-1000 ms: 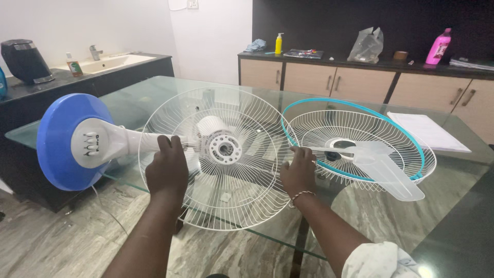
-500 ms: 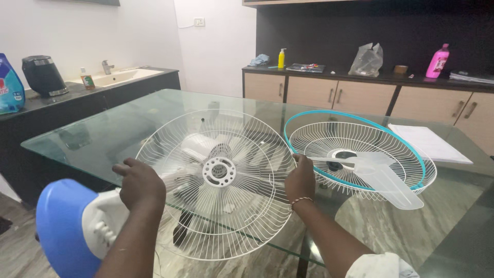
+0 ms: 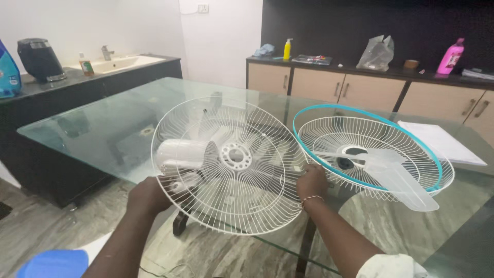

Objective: The person disassembles a table fan on a glass table. They remove the front grille, unscrew the blade nut, remove the fan blades, and detach the motor housing from the stand using a screwdriver.

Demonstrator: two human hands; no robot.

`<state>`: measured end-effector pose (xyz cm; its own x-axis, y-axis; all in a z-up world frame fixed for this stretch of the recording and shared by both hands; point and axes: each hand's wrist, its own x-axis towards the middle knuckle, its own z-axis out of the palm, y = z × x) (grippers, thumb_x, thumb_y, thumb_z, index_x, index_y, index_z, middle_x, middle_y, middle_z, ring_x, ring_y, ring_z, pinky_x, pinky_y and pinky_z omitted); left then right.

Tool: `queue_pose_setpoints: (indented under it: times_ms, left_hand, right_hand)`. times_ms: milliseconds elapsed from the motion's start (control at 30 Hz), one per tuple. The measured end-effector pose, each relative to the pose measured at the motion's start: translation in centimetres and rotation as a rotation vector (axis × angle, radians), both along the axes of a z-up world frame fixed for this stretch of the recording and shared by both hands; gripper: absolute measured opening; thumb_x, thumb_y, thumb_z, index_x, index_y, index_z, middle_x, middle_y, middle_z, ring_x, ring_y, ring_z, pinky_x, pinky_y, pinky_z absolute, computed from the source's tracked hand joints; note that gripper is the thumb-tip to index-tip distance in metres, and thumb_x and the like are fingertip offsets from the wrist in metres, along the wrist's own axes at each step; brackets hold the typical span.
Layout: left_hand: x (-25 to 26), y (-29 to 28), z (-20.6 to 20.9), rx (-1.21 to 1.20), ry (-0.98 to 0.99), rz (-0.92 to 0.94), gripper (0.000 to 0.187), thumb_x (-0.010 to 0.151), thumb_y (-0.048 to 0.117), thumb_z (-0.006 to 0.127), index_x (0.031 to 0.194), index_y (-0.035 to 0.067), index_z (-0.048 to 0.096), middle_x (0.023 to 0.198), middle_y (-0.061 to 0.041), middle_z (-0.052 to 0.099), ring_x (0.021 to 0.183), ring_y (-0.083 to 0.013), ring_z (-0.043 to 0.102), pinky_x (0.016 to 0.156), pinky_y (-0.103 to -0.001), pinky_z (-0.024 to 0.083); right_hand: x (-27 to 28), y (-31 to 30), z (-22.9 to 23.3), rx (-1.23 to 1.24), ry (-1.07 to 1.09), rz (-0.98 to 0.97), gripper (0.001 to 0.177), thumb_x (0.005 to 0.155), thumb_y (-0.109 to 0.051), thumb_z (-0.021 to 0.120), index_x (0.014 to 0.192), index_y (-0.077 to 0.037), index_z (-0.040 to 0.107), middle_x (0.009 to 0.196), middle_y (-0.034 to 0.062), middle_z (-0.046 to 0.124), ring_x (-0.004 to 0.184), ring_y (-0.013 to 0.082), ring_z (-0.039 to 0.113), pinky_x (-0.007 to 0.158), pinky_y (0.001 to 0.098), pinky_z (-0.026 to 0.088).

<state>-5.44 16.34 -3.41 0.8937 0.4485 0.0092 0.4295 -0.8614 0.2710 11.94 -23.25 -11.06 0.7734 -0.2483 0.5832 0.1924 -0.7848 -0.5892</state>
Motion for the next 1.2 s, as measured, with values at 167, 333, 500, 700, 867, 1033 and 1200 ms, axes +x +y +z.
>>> queue_pose_setpoints:
  times_ms: [167, 333, 500, 700, 867, 1033, 1200]
  left_hand:
    - [3.4, 1.8, -0.4, 0.028, -0.239, 0.025, 0.05, 0.078, 0.055, 0.073, 0.112, 0.018, 0.076, 0.111, -0.015, 0.077, 0.106, -0.0364, 0.073, 0.088, -0.047, 0.059]
    - [4.7, 1.2, -0.5, 0.119, -0.177, -0.003, 0.047, 0.083, 0.055, 0.069, 0.113, 0.019, 0.076, 0.112, -0.013, 0.076, 0.105, -0.0342, 0.073, 0.088, -0.043, 0.059]
    - [7.7, 0.2, 0.6, 0.203, -0.309, -0.131, 0.049, 0.086, 0.053, 0.068, 0.121, 0.02, 0.072, 0.117, -0.011, 0.075, 0.108, -0.0315, 0.073, 0.089, -0.04, 0.06]
    - [14.1, -2.6, 4.5, 0.238, -0.371, -0.238, 0.045, 0.087, 0.05, 0.067, 0.12, 0.019, 0.073, 0.116, -0.011, 0.075, 0.107, -0.0311, 0.073, 0.089, -0.041, 0.06]
    - [17.4, -5.0, 6.0, 0.249, -0.365, -0.302, 0.042, 0.088, 0.047, 0.067, 0.118, 0.018, 0.073, 0.115, -0.012, 0.075, 0.106, -0.0308, 0.073, 0.089, -0.041, 0.06]
    - [19.4, -6.8, 7.0, 0.257, -0.364, -0.345, 0.04, 0.089, 0.044, 0.066, 0.117, 0.017, 0.073, 0.115, -0.012, 0.075, 0.105, -0.0304, 0.074, 0.088, -0.041, 0.06]
    - [19.0, -7.0, 7.6, 0.276, -0.349, -0.357, 0.037, 0.09, 0.042, 0.066, 0.116, 0.016, 0.074, 0.114, -0.012, 0.076, 0.105, -0.0301, 0.074, 0.088, -0.041, 0.061]
  right_hand:
    - [0.1, 1.2, 1.3, 0.088, 0.094, 0.017, 0.037, 0.082, -0.005, 0.062, 0.115, -0.013, 0.077, 0.121, 0.0174, 0.071, 0.112, 0.0365, 0.067, 0.098, 0.0465, 0.052]
    - [-0.7, 1.9, 3.3, 0.193, 0.204, 0.019, 0.038, 0.086, -0.009, 0.064, 0.124, -0.006, 0.068, 0.112, 0.0246, 0.071, 0.107, 0.0429, 0.067, 0.091, 0.0513, 0.053]
    - [-0.6, 1.8, 4.2, 0.232, 0.334, 0.121, 0.033, 0.089, -0.019, 0.068, 0.12, -0.008, 0.074, 0.105, 0.02, 0.075, 0.099, 0.0364, 0.072, 0.087, 0.046, 0.055]
    - [0.4, 1.3, 6.4, 0.563, 0.315, 0.236, 0.034, 0.084, -0.006, 0.069, 0.117, 0.0, 0.074, 0.087, 0.0129, 0.076, 0.075, 0.0202, 0.07, 0.072, 0.0383, 0.053]
    - [-0.2, 0.9, 8.7, 0.686, 0.42, 0.205, 0.024, 0.086, -0.002, 0.064, 0.108, -0.001, 0.074, 0.079, 0.0109, 0.067, 0.064, 0.0225, 0.056, 0.057, 0.0433, 0.042]
    - [1.9, 0.9, 7.9, 0.797, 0.285, 0.347, 0.02, 0.082, 0.003, 0.063, 0.097, 0.003, 0.075, 0.083, 0.0084, 0.069, 0.072, 0.014, 0.059, 0.062, 0.0286, 0.048]
    - [1.5, 1.2, 8.8, 1.007, 0.38, 0.396, 0.021, 0.082, 0.007, 0.055, 0.099, 0.005, 0.068, 0.085, 0.0088, 0.064, 0.074, 0.0214, 0.062, 0.064, 0.041, 0.06]
